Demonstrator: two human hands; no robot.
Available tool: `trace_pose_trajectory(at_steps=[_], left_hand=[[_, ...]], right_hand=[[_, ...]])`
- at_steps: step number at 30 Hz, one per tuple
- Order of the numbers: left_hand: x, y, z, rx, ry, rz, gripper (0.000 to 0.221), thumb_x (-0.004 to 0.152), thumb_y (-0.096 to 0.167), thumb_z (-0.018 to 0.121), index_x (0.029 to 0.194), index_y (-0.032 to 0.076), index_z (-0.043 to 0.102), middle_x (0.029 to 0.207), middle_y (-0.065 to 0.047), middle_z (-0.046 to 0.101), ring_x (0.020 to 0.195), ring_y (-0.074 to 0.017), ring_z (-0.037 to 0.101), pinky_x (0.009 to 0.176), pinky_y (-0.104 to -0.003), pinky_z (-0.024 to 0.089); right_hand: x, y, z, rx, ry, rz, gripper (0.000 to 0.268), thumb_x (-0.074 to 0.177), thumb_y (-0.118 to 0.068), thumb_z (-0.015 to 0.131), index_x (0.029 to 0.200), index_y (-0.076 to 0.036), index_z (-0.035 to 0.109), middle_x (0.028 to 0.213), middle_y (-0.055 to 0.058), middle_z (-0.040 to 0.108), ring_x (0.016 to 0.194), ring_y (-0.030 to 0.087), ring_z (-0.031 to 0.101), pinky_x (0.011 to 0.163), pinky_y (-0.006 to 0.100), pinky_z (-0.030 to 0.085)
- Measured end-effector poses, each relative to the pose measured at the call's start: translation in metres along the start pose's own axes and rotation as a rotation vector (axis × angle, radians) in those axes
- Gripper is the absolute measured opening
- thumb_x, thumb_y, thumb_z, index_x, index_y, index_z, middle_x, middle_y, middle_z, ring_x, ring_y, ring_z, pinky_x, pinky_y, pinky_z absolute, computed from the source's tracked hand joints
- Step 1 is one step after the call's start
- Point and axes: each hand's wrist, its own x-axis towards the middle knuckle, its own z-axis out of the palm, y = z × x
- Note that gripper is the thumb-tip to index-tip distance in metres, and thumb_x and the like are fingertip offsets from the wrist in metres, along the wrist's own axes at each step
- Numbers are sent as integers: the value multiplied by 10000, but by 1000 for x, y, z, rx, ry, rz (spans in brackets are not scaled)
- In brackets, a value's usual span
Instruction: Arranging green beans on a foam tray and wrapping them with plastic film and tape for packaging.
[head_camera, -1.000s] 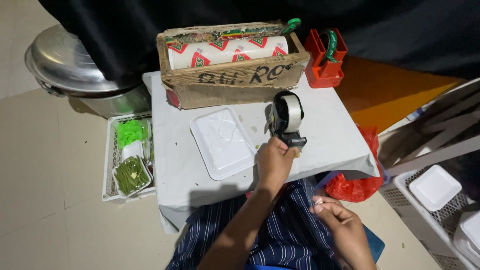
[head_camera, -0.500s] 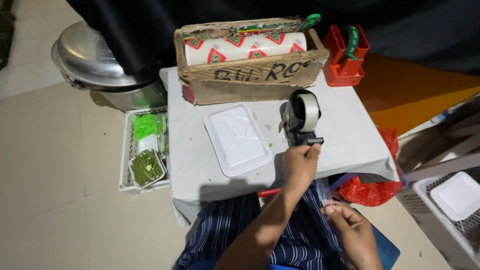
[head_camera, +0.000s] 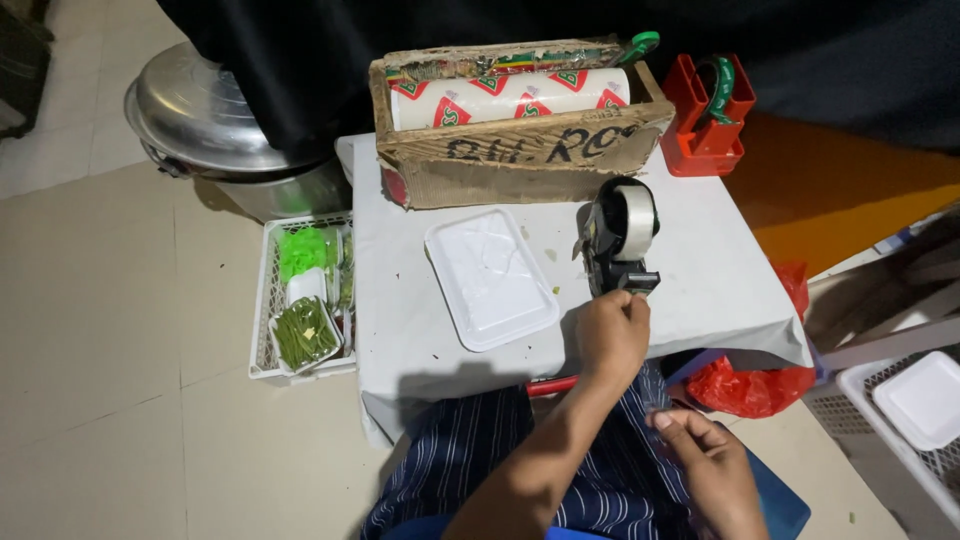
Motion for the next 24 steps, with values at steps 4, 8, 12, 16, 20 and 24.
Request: trace_pose_trajectory(at_steps=[4,8,12,16,20,24], left_hand=[[-2,10,-36,-56,-49,184,466,1033,214,631,597,99,512,493,0,430,493,-143,368,501,-374,311],[11,14,-79,-133,-1,172,192,981,88,642,1147,78,738,1077,-116,757,952,-198,738,839,-280,638],[36,27,-142,-90,58,51,282,957,233,673,1223,174,747,1217,-2,774,1040,-126,750,902,-248,602],[87,-24,-159,-193,270,198,286,863,77,805,1147,104,788,867,-130,796,738,-199,774,692,-315,617],[95,-9,-196,-308,180,-26,648,880,46,779,1431,76,439,895,-166,777,760,-214,781,666,-276,627],[119,-32,-203,-333,112,-120,808,828,69,832,1509,-46,413,838,-151,783,697,-183,782,637,-251,633]], right_hand=[[16,19,-2,150,-133,-84,187,969,-40,665,1020,129,726,851,253,727,725,302,670,731,398,585],[17,-13,24,-81,-194,-134,226,958,-93,683,1089,44,807,776,149,701,656,211,613,675,302,510],[21,-49,68,-151,-281,-312,246,945,-140,704,1113,-11,829,707,79,682,575,151,555,623,257,469],[25,-72,118,-111,-251,-371,316,914,-37,682,1221,-44,755,671,152,710,520,175,631,496,288,541],[28,-85,144,-58,-297,-389,485,914,16,694,1379,96,583,678,202,681,512,204,619,518,291,547],[36,-75,156,-61,-306,-381,477,909,15,705,1358,117,583,663,218,686,497,224,635,501,317,547]])
